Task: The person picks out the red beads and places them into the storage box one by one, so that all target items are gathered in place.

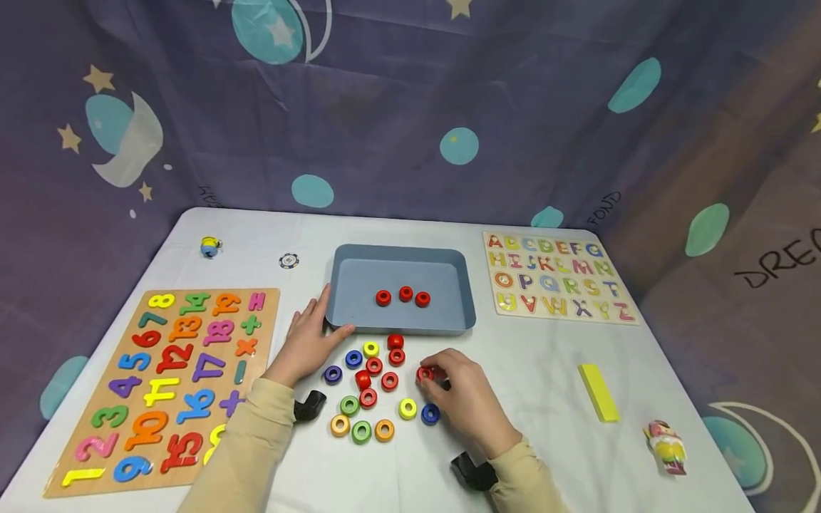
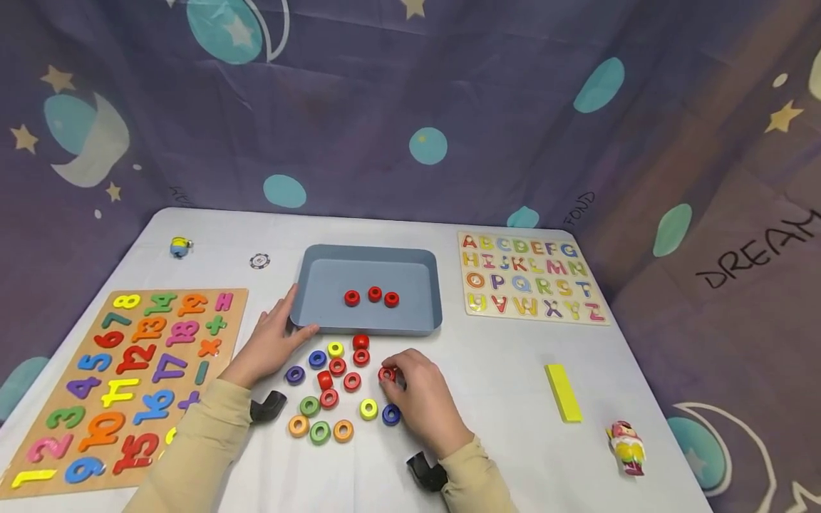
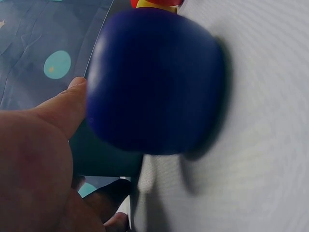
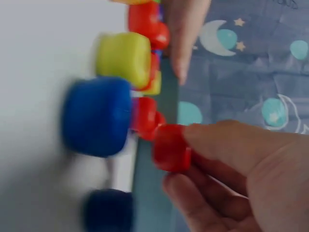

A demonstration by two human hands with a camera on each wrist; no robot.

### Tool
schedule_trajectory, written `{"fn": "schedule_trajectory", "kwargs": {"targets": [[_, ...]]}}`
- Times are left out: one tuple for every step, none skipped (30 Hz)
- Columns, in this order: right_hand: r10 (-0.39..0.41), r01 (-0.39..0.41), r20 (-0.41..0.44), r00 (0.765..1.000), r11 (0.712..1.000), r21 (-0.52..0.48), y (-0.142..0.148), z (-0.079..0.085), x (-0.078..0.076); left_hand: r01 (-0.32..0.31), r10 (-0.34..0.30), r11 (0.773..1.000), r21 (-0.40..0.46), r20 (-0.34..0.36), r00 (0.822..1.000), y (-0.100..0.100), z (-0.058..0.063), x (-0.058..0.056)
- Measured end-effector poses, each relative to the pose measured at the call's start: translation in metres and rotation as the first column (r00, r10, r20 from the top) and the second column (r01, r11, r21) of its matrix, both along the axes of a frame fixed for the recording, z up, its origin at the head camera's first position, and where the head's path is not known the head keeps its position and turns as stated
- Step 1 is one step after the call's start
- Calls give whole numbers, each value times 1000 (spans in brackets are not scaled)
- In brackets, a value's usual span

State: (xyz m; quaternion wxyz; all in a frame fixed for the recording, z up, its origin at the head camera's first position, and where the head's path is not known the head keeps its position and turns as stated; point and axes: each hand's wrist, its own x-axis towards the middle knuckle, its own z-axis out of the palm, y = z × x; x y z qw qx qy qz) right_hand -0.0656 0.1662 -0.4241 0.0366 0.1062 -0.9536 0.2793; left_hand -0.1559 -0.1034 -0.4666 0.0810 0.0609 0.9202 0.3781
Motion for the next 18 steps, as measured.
{"fn": "schedule_trajectory", "kwargs": {"targets": [[-10,10,-24,1000,1000,-22,1,3,-5,0,0,1000,-3,-2,1000,0,1,0],[-25,23,-47,999,999,-44,2,7,-12,2,-2,1000,-4,-6,1000,0,2,0],[-40,36,-73,997,997,-62,3,10,-20,1,-1,1000,-5,-8,1000,0,3,0],[-56,49,-96,994,996,-74,5,13,-30,-1,1,1000,-6,-9,1000,0,4,0],[-76,68,-115,990,995,-80,7,14,-41,-3,3,1000,-7,-10,1000,0,4,0],[-99,90,-125,987,993,-81,8,16,-53,-4,4,1000,-9,-12,1000,0,5,0],[-119,109,-130,984,991,-82,10,16,-66,-5,5,1000,-11,-11,1000,-1,5,0],[-139,130,-120,983,988,-83,11,16,-79,-6,6,1000,-12,-11,1000,-1,5,0],[-154,146,-111,982,986,-76,11,16,-92,-10,10,1000,-15,-10,1000,-1,5,0],[-165,159,-99,981,985,-68,11,15,-104,-11,11,1000,-17,-9,1000,-1,4,0],[-173,169,-81,982,984,-60,11,14,-114,-11,11,1000,-19,-9,1000,-1,4,0],[-178,175,-63,982,983,-52,10,13,-123,-11,11,1000,-19,-7,1000,-1,3,1],[-179,177,-50,983,983,-45,10,12,-131,-12,12,1000,-17,-7,1000,0,3,1],[-178,177,-34,983,984,-33,9,10,-138,-12,12,1000,-14,-7,1000,0,3,1],[-176,176,-26,984,984,-19,8,8,-143,-11,11,1000,-12,-5,1000,1,2,1],[-176,176,-14,984,984,-10,8,6,-148,-10,10,1000,-10,-3,1000,2,2,1],[-177,177,-2,984,984,0,7,4,-151,-9,9,1000,-9,-3,1000,2,2,1],[-181,181,7,983,983,9,7,3,-154,-8,8,1000,-10,-3,1000,3,2,1]]}}
